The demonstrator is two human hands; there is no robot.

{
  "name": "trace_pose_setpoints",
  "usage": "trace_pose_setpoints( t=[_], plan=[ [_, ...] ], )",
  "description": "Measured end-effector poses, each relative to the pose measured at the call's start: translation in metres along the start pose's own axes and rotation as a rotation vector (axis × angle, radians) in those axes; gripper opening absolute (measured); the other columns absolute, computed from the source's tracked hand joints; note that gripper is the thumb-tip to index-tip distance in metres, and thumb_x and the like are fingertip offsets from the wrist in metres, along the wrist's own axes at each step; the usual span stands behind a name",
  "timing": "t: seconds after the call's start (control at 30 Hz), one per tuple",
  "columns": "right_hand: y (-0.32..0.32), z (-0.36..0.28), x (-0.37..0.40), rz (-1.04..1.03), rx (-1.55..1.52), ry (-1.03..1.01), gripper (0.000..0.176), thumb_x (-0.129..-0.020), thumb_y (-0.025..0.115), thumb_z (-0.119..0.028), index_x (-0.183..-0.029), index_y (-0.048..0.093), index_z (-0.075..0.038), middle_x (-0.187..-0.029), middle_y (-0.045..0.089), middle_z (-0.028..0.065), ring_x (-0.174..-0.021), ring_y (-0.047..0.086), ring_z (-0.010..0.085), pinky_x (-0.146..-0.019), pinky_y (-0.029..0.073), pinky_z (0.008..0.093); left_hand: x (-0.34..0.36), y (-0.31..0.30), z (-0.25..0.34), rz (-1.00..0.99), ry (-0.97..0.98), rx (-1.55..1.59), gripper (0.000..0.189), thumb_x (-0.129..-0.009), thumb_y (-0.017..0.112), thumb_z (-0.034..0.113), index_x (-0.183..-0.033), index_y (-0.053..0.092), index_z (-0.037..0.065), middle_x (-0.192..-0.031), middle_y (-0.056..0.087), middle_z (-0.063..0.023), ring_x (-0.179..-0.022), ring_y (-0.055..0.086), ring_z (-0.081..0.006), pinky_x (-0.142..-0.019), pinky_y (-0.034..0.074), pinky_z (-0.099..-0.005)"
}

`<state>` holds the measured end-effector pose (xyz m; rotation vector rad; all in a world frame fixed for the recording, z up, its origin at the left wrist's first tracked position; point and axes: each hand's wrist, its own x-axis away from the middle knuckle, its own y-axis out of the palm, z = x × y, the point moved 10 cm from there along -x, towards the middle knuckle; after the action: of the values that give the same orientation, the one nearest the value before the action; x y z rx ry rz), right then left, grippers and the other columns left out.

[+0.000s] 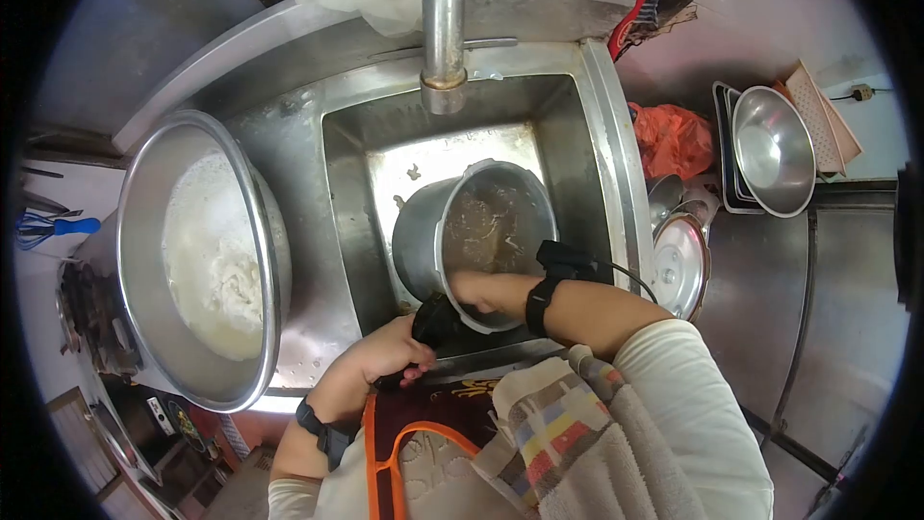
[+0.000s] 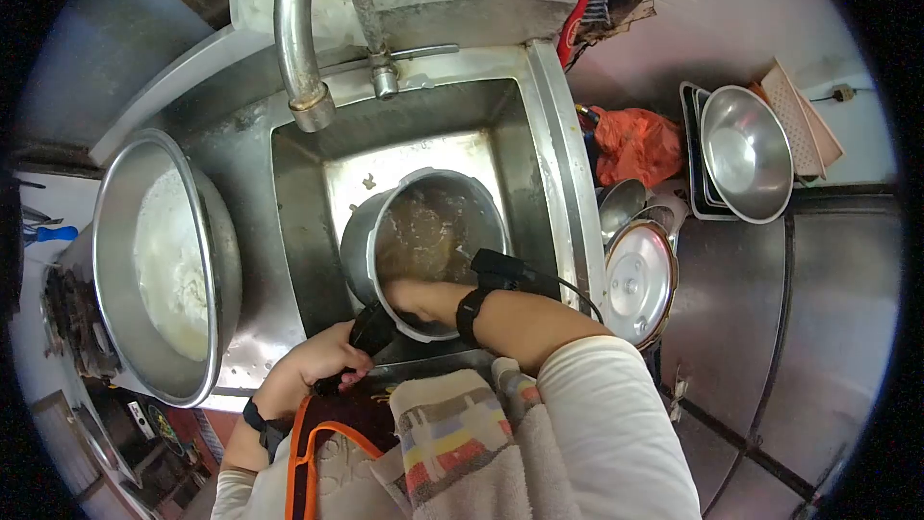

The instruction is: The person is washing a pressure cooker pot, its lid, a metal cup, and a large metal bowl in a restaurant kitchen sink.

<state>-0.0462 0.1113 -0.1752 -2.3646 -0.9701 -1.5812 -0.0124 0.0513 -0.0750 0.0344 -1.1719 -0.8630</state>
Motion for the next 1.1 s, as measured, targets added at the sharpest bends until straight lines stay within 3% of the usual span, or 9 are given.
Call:
trace_pose_setpoints(
  t=[0.13, 0.37, 0.43, 0.5, 0.53, 0.57, 0.67, 0.93, 1.1],
  plan=[
    [0.021, 0.010, 0.002, -0.120, -0.599, 0.087, 0.036, -0.086, 0.040, -0.022, -0.106, 0.060, -0.002, -0.101, 0.061, 0.0142, -0.091, 0.057, 0.0267, -0.076, 0.044, 0.0431, 0.001, -0.002, 0.000, 0.007, 0.013, 0.033, 0.036, -0.070, 0.053, -0.006, -0.103, 0.039, -0.001, -0.062, 0.050, -0.0088, -0.045, 0.046, -0.0121, -0.039, 0.038, -0.0268],
    [-0.051, 0.024, 0.018, 0.169, 1.171, -0.197, 0.048, -0.074, 0.047, -0.011, -0.122, 0.051, -0.014, -0.115, 0.057, 0.0154, -0.112, 0.048, 0.0319, -0.095, 0.035, 0.0462, 0.006, -0.003, 0.004, 0.055, 0.035, 0.077, 0.037, -0.071, 0.053, -0.008, -0.105, 0.039, -0.001, -0.061, 0.050, -0.0088, -0.045, 0.045, -0.0117, -0.039, 0.038, -0.0263],
    [-0.094, 0.007, 0.032, 0.600, 1.525, -0.552, 0.040, -0.078, 0.049, -0.019, -0.117, 0.055, -0.021, -0.127, 0.049, 0.0114, -0.119, 0.042, 0.0318, -0.100, 0.033, 0.0372, 0.005, 0.001, 0.002, 0.011, 0.034, 0.096, 0.037, -0.071, 0.052, -0.009, -0.105, 0.039, -0.001, -0.061, 0.049, -0.0081, -0.045, 0.044, -0.0115, -0.039, 0.038, -0.0262],
    [-0.119, -0.030, 0.040, 0.545, 1.664, -0.449, 0.035, -0.082, 0.047, -0.023, -0.117, 0.055, -0.025, -0.135, 0.040, 0.0072, -0.128, 0.031, 0.0293, -0.107, 0.022, 0.0370, 0.004, 0.000, -0.001, -0.022, 0.018, 0.110, 0.038, -0.071, 0.052, -0.009, -0.105, 0.038, 0.000, -0.060, 0.049, -0.0074, -0.044, 0.044, -0.0113, -0.039, 0.037, -0.0261],
    [-0.109, -0.039, 0.030, 0.331, 2.106, -0.434, 0.032, -0.085, 0.041, -0.023, -0.114, 0.056, -0.025, -0.138, 0.034, 0.0037, -0.131, 0.025, 0.0241, -0.110, 0.012, 0.0355, 0.004, -0.001, -0.004, -0.031, 0.000, 0.116, 0.038, -0.071, 0.051, -0.010, -0.105, 0.038, 0.000, -0.060, 0.048, -0.0071, -0.044, 0.043, -0.0112, -0.039, 0.037, -0.0261],
    [-0.130, -0.043, -0.007, 0.658, 2.225, -0.619, 0.034, -0.086, 0.039, -0.023, -0.118, 0.052, -0.023, -0.137, 0.036, 0.0024, -0.132, 0.023, 0.0191, -0.111, 0.009, 0.0333, 0.004, -0.002, -0.007, -0.041, -0.019, 0.122, 0.038, -0.071, 0.051, -0.010, -0.106, 0.038, 0.000, -0.059, 0.048, -0.0068, -0.044, 0.043, -0.0112, -0.039, 0.037, -0.0261],
    [-0.112, -0.077, 0.038, 0.836, 2.454, -0.820, 0.042, -0.087, 0.036, -0.023, -0.129, 0.041, -0.022, -0.139, 0.033, 0.0015, -0.132, 0.020, 0.0173, -0.111, 0.009, 0.0357, 0.013, -0.008, -0.001, 0.046, -0.032, 0.149, 0.041, -0.069, 0.053, -0.008, -0.106, 0.037, -0.001, -0.059, 0.048, -0.0055, -0.042, 0.042, -0.0100, -0.038, 0.038, -0.0253],
    [-0.082, 0.026, 0.051, 0.380, 1.521, -0.075, 0.052, -0.083, 0.045, -0.029, -0.133, 0.038, -0.015, -0.136, 0.037, 0.0126, -0.132, 0.022, 0.0262, -0.107, 0.010, 0.0462, 0.012, -0.009, -0.002, 0.117, -0.003, 0.121, 0.044, -0.069, 0.054, -0.007, -0.108, 0.036, 0.000, -0.061, 0.050, -0.0071, -0.043, 0.044, -0.0100, -0.038, 0.038, -0.0257],
    [-0.004, 0.006, 0.024, 0.119, 0.084, -0.273, 0.045, -0.088, 0.040, -0.026, -0.130, 0.040, -0.009, -0.120, 0.051, 0.0144, -0.107, 0.049, 0.0252, -0.093, 0.036, 0.0319, 0.005, -0.007, -0.002, 0.090, -0.011, 0.079, 0.052, -0.069, 0.055, -0.008, -0.116, 0.035, 0.000, -0.061, 0.051, -0.0097, -0.044, 0.046, -0.0124, -0.039, 0.039, -0.0262]
  ],
)
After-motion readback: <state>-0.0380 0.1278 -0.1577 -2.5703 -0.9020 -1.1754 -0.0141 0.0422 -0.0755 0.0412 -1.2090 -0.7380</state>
